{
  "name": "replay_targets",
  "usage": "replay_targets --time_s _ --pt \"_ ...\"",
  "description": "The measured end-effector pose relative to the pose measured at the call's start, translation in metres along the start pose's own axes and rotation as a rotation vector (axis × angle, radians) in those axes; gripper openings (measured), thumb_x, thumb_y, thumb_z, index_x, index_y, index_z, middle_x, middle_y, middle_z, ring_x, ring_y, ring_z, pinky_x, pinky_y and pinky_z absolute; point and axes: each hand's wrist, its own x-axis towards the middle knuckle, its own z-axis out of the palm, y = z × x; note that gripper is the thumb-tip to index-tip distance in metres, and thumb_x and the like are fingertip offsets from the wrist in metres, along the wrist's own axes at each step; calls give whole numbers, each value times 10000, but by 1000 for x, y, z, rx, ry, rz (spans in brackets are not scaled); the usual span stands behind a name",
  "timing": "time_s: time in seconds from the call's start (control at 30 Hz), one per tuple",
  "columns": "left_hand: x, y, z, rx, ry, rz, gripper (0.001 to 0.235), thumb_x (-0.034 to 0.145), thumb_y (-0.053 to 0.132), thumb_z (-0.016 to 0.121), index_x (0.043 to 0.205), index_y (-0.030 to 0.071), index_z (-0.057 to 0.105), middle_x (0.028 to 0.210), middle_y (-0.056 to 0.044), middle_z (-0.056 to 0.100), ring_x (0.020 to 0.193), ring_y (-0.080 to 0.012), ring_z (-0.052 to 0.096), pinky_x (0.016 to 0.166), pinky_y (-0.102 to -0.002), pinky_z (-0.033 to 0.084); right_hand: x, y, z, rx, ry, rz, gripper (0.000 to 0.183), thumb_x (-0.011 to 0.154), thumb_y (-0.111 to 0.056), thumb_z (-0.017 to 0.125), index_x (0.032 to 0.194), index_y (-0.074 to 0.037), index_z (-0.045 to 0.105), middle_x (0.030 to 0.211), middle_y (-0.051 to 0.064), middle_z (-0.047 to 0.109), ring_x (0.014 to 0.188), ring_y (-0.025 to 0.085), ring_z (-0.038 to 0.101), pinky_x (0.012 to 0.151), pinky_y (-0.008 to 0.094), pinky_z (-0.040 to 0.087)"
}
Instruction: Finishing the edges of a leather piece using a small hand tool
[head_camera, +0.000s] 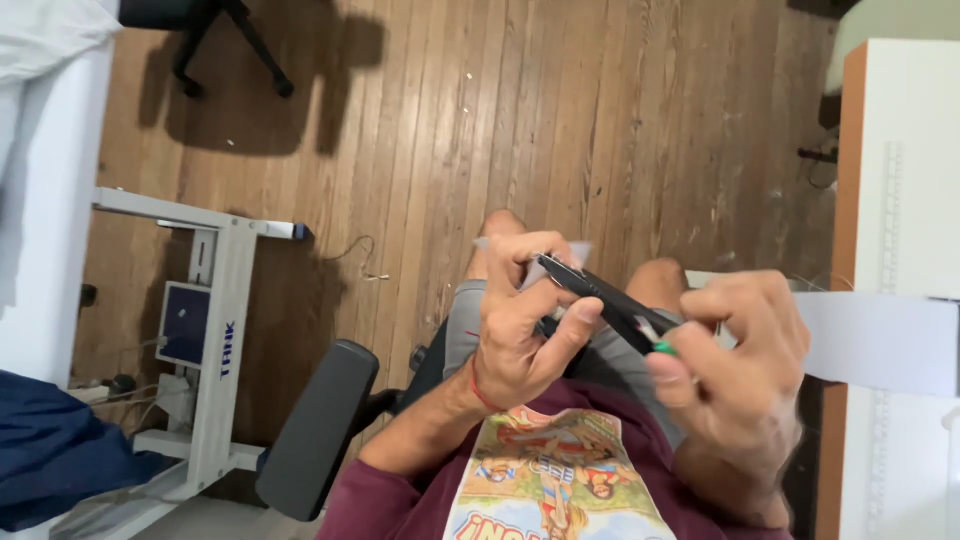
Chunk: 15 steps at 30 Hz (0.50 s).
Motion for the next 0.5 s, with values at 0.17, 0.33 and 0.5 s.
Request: replay_targets --time_s 0.17,0.33,0.5 --pt "6 8 -3 77 7 77 275 1182 237 649 1015 33 728 1245 -146 566 1120 -319 541 1066 -490 450 -3 0 2 -128 -105 -10 524 1173 -420 568 798 -57 611 921 81 520 865 361 456 777 496 422" --pt "0 5 -2 103 3 77 295 1191 250 647 990 44 712 1269 -154 607 1162 -312 561 1063 -463 463 -5 9 3 -92 -150 -43 449 1177 -364 598 882 -33 666 928 80 518 867 355 467 775 502 414" --pt "0 3 -4 75 -25 112 287 1192 229 652 1025 18 753 1297 -176 606 1164 -328 556 1074 -483 471 0 9 2 -29 -206 -31 481 1188 -378 541 836 -55 598 902 64 505 819 326 412 743 473 375"
